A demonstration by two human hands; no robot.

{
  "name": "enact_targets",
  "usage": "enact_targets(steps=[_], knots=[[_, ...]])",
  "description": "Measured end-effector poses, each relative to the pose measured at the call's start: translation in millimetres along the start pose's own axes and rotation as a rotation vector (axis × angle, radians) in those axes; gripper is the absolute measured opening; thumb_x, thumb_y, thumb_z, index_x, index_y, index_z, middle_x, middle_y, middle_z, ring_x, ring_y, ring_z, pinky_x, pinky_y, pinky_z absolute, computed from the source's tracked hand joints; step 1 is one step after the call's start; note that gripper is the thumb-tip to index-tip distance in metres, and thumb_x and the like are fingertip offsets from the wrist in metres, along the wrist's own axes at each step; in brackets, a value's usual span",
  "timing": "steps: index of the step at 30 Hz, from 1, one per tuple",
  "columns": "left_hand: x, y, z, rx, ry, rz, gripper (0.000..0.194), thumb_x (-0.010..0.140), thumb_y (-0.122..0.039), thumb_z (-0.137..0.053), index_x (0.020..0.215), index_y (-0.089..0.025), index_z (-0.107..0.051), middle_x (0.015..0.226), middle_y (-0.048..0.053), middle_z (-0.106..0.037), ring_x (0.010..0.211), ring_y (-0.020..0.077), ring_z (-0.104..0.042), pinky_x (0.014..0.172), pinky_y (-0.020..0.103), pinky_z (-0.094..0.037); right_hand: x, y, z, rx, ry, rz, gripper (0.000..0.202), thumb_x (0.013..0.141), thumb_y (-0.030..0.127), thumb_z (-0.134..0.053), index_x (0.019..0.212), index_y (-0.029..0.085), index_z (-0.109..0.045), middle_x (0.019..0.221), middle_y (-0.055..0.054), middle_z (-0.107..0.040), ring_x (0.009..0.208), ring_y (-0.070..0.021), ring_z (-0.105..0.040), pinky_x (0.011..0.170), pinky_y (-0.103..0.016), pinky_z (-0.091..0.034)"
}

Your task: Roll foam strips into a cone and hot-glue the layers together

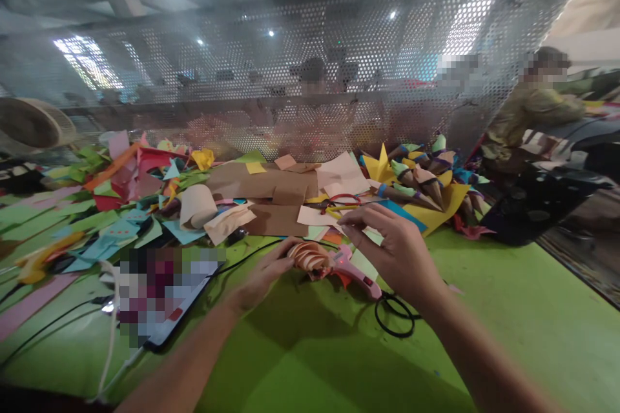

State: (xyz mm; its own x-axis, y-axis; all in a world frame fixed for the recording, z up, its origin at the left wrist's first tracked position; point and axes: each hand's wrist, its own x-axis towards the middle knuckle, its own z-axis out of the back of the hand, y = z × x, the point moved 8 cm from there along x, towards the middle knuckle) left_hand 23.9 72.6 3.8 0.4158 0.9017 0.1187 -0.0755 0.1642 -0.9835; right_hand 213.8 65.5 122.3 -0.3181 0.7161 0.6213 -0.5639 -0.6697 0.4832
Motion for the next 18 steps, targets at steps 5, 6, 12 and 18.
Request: enact_targets(steps=[5,6,12,18], knots=[[1,-5,-3.3,0.114,0.024,-0.019,0.03,0.09,-0.042,-0.054,0.112,-0.023,-0.062,0.113,0.005,-0.066,0.108,0.0244,-0.058,0.095,0.034,-0.045,5,16,-24,0.035,0.182,0.053,0.012,0.093,0.025,-0.064,0.096,0.024,-0.075,0.094,-0.004,-0.076,0.086,-0.0195,-0.07,0.075,-0.03,-0.054],[0,-7,-3.5,0.155,0.024,-0.022,0.03,0.09,-0.042,-0.054,0.11,-0.022,-0.063,0.11,0.005,-0.066,0.106,0.0239,-0.058,0.093,0.033,-0.046,6,20,-29,0.022,0.212,0.084,0.012,0.092,0.024,-0.064,0.097,0.023,-0.075,0.095,-0.005,-0.076,0.085,-0.0195,-0.07,0.075,-0.03,-0.054],[-2,-12,-3.6,0.315,0.031,-0.004,0.033,0.09,-0.046,-0.051,0.113,-0.023,-0.062,0.116,0.005,-0.063,0.111,0.0247,-0.057,0.097,0.034,-0.045,2,31,-41,-0.028,0.236,0.173,0.01,0.093,0.021,-0.063,0.093,0.021,-0.074,0.09,-0.005,-0.075,0.082,-0.0183,-0.068,0.073,-0.029,-0.05],[-1,-17,-6.2,0.266,0.048,0.021,0.033,0.089,-0.045,-0.052,0.111,-0.022,-0.061,0.113,0.005,-0.064,0.11,0.0251,-0.057,0.096,0.033,-0.045,1,35,-37,-0.012,0.239,0.155,0.011,0.094,0.023,-0.062,0.095,0.021,-0.073,0.09,-0.005,-0.074,0.083,-0.0182,-0.067,0.074,-0.029,-0.05]])
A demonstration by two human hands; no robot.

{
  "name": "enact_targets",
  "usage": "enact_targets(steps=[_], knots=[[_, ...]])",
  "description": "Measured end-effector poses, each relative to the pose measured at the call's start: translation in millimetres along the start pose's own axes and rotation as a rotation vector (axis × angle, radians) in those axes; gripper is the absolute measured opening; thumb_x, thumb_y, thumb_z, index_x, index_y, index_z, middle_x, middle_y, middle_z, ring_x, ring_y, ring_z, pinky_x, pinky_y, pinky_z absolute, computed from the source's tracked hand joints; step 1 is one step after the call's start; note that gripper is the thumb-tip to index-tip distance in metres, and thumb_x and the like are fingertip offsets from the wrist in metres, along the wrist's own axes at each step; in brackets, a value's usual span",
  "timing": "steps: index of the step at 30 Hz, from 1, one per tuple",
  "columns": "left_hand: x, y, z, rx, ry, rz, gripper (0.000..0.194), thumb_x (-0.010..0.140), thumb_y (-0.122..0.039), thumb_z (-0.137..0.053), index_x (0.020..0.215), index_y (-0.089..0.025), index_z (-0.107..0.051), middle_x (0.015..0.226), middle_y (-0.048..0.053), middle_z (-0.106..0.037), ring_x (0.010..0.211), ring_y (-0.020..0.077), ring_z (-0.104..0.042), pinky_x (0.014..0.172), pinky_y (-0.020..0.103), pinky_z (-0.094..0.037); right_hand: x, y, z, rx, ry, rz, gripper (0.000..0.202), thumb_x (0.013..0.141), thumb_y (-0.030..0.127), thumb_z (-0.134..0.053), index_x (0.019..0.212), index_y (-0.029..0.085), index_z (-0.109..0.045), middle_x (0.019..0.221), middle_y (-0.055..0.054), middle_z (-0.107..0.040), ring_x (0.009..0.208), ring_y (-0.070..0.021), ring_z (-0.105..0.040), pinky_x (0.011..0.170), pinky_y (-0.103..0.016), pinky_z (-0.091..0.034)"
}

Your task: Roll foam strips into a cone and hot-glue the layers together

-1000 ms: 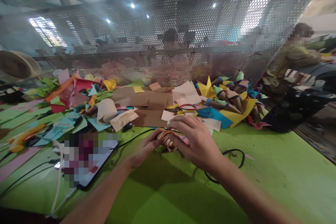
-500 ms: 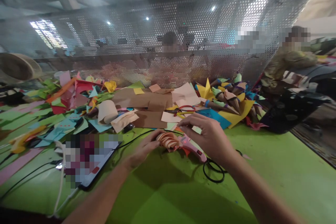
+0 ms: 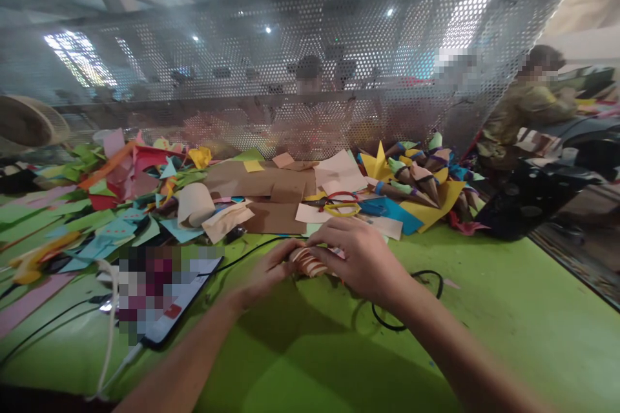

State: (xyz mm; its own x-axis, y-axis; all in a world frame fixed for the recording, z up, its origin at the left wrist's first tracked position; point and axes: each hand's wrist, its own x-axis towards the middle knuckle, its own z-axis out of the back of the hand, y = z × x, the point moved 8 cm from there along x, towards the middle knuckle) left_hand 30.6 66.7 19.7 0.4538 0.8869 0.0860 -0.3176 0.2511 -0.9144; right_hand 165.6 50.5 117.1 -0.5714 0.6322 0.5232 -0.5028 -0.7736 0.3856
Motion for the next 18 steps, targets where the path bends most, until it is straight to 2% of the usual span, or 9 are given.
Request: enact_targets(steps=[3,6,8,10,14,16,18], knots=[[0,0,1.4,-0.076,-0.014,0.007,0.031,0.09,-0.042,-0.052,0.111,-0.022,-0.062,0.114,0.004,-0.064,0.11,0.0245,-0.057,0.096,0.032,-0.044,-7,-11,17,0.025,-0.063,-0.086,0.012,0.095,0.025,-0.061,0.098,0.022,-0.073,0.094,-0.004,-0.074,0.086,-0.0176,-0.068,0.077,-0.028,-0.05],[-1,3,4.6,-0.083,-0.028,-0.007,0.03,0.09,-0.039,-0.051,0.113,-0.022,-0.063,0.117,0.005,-0.065,0.111,0.0248,-0.056,0.098,0.034,-0.042,-24,-33,36,-0.011,-0.117,-0.229,0.016,0.095,0.03,-0.059,0.089,0.022,-0.071,0.088,-0.003,-0.073,0.08,-0.0175,-0.067,0.073,-0.028,-0.05],[-2,3,7.3,-0.106,-0.026,-0.027,0.03,0.092,-0.038,-0.05,0.115,-0.022,-0.062,0.119,0.005,-0.064,0.113,0.0248,-0.055,0.1,0.035,-0.041,-38,-50,39,-0.065,-0.071,-0.335,0.022,0.095,0.035,-0.057,0.083,0.021,-0.07,0.083,-0.003,-0.073,0.073,-0.0178,-0.066,0.067,-0.028,-0.049],[-4,2,11.5,-0.154,-0.033,-0.047,0.03,0.093,-0.037,-0.048,0.116,-0.022,-0.06,0.121,0.005,-0.063,0.115,0.0251,-0.054,0.1,0.036,-0.04,-52,-65,29,-0.143,0.057,-0.442,0.023,0.094,0.037,-0.056,0.083,0.021,-0.07,0.083,-0.004,-0.073,0.072,-0.0188,-0.065,0.063,-0.028,-0.046],[-6,0,23.3,-0.237,-0.091,-0.088,0.031,0.094,-0.036,-0.048,0.118,-0.02,-0.059,0.122,0.007,-0.062,0.118,0.0267,-0.053,0.103,0.038,-0.039,-71,-83,-11,-0.308,0.338,-0.607,0.019,0.083,0.038,-0.063,0.093,0.022,-0.07,0.087,-0.006,-0.073,0.073,-0.0215,-0.064,0.057,-0.028,-0.035],[-6,-1,28.0,-0.26,-0.114,-0.115,0.03,0.094,-0.035,-0.047,0.116,-0.02,-0.059,0.122,0.008,-0.063,0.118,0.0272,-0.053,0.104,0.039,-0.039,-73,-84,-29,-0.327,0.409,-0.606,0.016,0.077,0.032,-0.064,0.088,0.021,-0.066,0.084,-0.005,-0.071,0.072,-0.0212,-0.061,0.056,-0.027,-0.03],[-6,-2,30.8,-0.271,-0.123,-0.137,0.029,0.094,-0.034,-0.047,0.115,-0.019,-0.059,0.121,0.009,-0.063,0.118,0.0276,-0.053,0.105,0.04,-0.04,-74,-88,-38,-0.281,0.421,-0.626,0.012,0.072,0.025,-0.061,0.082,0.021,-0.062,0.079,-0.004,-0.067,0.07,-0.0199,-0.058,0.056,-0.028,-0.028]])
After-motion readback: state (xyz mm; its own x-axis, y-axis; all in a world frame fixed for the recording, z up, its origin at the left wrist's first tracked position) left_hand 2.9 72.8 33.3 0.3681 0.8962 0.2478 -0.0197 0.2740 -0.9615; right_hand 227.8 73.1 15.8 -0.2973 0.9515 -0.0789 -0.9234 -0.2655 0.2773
